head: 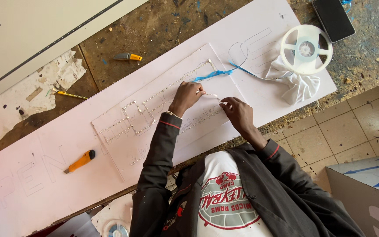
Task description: The person places a strip of LEDs into a channel on a foam board, presses it down by hand, and then uses a utility knife to trim the foam board.
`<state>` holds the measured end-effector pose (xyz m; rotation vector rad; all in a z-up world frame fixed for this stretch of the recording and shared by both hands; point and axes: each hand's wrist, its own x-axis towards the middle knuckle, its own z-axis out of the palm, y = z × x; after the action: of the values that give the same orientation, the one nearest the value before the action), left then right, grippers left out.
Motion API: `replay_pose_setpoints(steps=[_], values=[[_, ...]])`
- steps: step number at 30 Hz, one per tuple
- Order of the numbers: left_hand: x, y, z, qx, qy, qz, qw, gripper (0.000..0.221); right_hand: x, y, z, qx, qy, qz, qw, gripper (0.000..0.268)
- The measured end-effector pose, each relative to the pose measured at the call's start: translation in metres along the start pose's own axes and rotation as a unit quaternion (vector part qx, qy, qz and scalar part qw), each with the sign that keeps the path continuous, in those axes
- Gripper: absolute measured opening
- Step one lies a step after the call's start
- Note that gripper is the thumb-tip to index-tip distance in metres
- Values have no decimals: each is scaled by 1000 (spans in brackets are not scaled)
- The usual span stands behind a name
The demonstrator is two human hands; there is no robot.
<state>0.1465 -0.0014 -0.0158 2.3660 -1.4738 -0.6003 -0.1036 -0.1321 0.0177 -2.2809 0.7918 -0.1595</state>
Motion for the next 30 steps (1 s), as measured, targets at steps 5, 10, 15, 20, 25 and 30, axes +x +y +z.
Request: replay_pose_setpoints(steps=[5,10,15,20,25,30], values=[[9,23,-20,-13,-5,-27,1000,21,6,-5,26,-32,72,0,997,28],[12,29,-41,-1,-23,-39,999,20,6,-16,33,-33,108,12,994,33],[10,46,-68,-11,-34,-16,999,16,11,-6,50,-54,161,6,985,27],[13,46,-68,0,-28,-30,999,18,18,-8,54,-51,173,6,984,29],[23,48,-58,13,-13,-45,999,21,18,-1,63,-65,184,-9,981,18],[35,40,-44,66,19,-37,997,25,19,0,61,-62,222,-33,973,14]])
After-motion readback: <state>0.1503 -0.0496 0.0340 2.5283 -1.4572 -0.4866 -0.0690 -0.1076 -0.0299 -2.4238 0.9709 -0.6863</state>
